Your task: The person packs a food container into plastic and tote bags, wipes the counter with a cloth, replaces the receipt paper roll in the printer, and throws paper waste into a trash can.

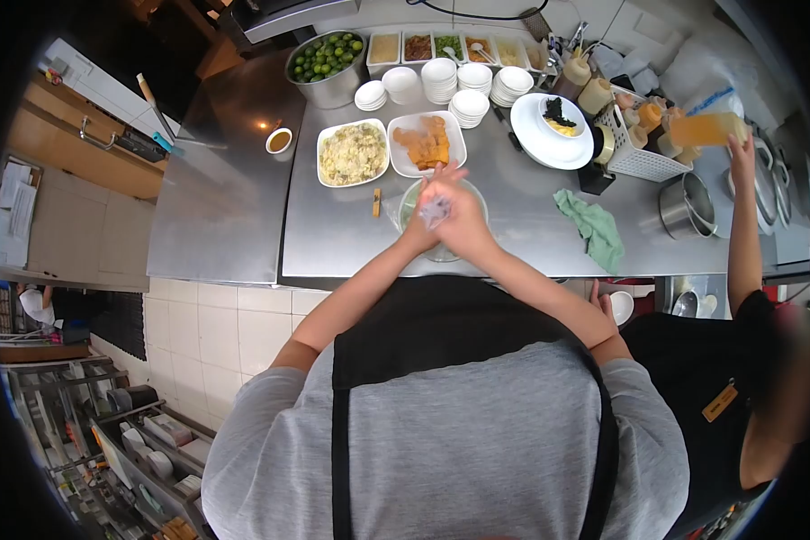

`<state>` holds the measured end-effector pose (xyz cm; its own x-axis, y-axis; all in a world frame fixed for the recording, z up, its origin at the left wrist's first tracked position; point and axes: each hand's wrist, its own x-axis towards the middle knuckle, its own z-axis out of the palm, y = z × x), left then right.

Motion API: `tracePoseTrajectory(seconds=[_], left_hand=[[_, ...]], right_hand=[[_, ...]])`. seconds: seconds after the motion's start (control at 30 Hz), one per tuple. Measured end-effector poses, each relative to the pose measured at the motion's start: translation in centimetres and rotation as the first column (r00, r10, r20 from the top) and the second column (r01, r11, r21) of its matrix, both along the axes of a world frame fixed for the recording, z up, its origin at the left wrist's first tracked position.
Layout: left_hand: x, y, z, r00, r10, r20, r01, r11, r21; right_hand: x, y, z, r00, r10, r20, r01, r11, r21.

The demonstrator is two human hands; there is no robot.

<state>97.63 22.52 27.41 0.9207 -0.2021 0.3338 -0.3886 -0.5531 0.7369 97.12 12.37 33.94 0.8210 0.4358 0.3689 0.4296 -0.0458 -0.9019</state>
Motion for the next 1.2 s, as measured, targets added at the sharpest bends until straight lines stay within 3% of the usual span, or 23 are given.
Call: tracePoseTrajectory(seconds=[0.13, 0.2, 0.23, 0.3, 0.33, 0.37, 0.43, 0.47, 0.53, 0.67, 0.73, 0.77, 0.8, 0.83, 0.9, 0.97, 1.03, 1.07, 1.1, 1.13, 1.2], left_hand=[[0.5, -0.2, -1.4, 0.996, 0.028, -0.08, -0.029, 0.999, -0.013], [0.6, 0.2, -1.7, 0.994, 0.027, -0.105, -0.031, 0.999, -0.039], [0.9, 0.2, -1.8, 0.993, 0.033, -0.114, -0.037, 0.999, -0.032], [1.1, 0.1, -2.0, 0.991, 0.042, -0.125, -0.045, 0.999, -0.023], [1.4, 0.0, -2.1, 0.99, 0.049, -0.129, -0.051, 0.999, -0.009], [1.6, -0.2, -2.2, 0.99, 0.052, -0.13, -0.051, 0.999, 0.012], [2.2, -0.6, -2.2, 0.991, 0.049, -0.127, -0.043, 0.998, 0.049], [2.4, -0.6, -2.1, 0.992, 0.037, -0.119, -0.028, 0.997, 0.07], [2.5, -0.5, -1.0, 0.994, -0.056, -0.089, 0.065, 0.993, 0.101], [1.3, 1.8, 4.1, 0.952, -0.3, -0.067, 0.307, 0.936, 0.17], [1.2, 2.4, 4.2, 0.945, -0.325, -0.038, 0.326, 0.933, 0.15], [1.2, 2.6, 4.1, 0.935, -0.354, -0.015, 0.353, 0.927, 0.125], [1.2, 2.8, 3.8, 0.938, -0.347, -0.002, 0.344, 0.93, 0.132], [1.4, 2.9, 3.3, 0.925, -0.378, -0.05, 0.381, 0.92, 0.09], [1.9, 3.1, 2.2, 0.91, -0.4, -0.112, 0.405, 0.914, 0.03], [1.2, 2.4, 2.2, 0.928, -0.347, -0.136, 0.352, 0.936, 0.013], [0.7, 2.1, 2.9, 0.951, -0.304, -0.064, 0.307, 0.95, 0.052], [0.6, 2.2, 3.2, 0.951, -0.308, 0.005, 0.307, 0.948, 0.086], [0.7, 2.4, 3.3, 0.96, -0.277, 0.029, 0.273, 0.957, 0.097], [0.8, 2.4, 3.3, 0.95, -0.311, -0.021, 0.311, 0.944, 0.114], [1.0, 2.6, 3.7, 0.946, -0.32, -0.048, 0.324, 0.936, 0.137]], right_hand=[[-2.0, -0.2, 5.2, 0.989, 0.088, 0.12, -0.071, 0.987, -0.146], [-3.1, -0.2, 7.3, 0.946, 0.325, 0.014, -0.323, 0.942, -0.089], [-3.6, -0.5, 8.6, 0.871, 0.487, 0.062, -0.47, 0.864, -0.182], [-4.5, -1.0, 9.3, 0.77, 0.632, 0.086, -0.579, 0.75, -0.32], [-4.3, -1.4, 8.9, 0.774, 0.628, 0.086, -0.575, 0.753, -0.32], [-3.7, -2.2, 7.7, 0.8, 0.56, 0.214, -0.333, 0.712, -0.618], [-2.0, -3.0, 4.6, 0.829, 0.433, 0.355, 0.1, 0.509, -0.855], [-0.7, -3.3, 2.9, 0.867, 0.338, 0.366, 0.213, 0.412, -0.886], [1.6, -4.7, 1.7, 0.787, 0.261, 0.559, 0.452, 0.374, -0.81], [3.2, -8.1, 0.7, 0.893, 0.158, 0.423, 0.344, 0.367, -0.864], [3.0, -9.3, -0.7, 0.952, 0.238, 0.194, 0.078, 0.422, -0.903], [3.1, -9.5, -0.7, 0.959, 0.137, -0.249, -0.283, 0.535, -0.796], [3.2, -9.4, -0.3, 0.752, 0.1, -0.652, -0.541, 0.657, -0.524], [2.9, -9.6, 0.6, 0.556, 0.233, -0.798, -0.626, 0.749, -0.218], [2.0, -9.4, -0.4, 0.178, 0.47, -0.865, -0.423, 0.83, 0.364], [1.0, -7.9, 1.5, 0.217, 0.578, -0.787, -0.246, 0.812, 0.528], [2.2, -8.0, -0.3, 0.556, 0.341, -0.758, -0.332, 0.927, 0.174], [2.5, -7.6, 0.8, 0.567, 0.364, -0.739, -0.369, 0.914, 0.167], [2.4, -7.2, 2.4, 0.945, 0.205, -0.255, -0.282, 0.905, -0.319], [2.3, -7.1, 3.2, 0.904, 0.179, 0.387, 0.098, 0.796, -0.598], [2.4, -7.8, 2.1, 0.933, 0.192, 0.303, 0.13, 0.606, -0.785]])
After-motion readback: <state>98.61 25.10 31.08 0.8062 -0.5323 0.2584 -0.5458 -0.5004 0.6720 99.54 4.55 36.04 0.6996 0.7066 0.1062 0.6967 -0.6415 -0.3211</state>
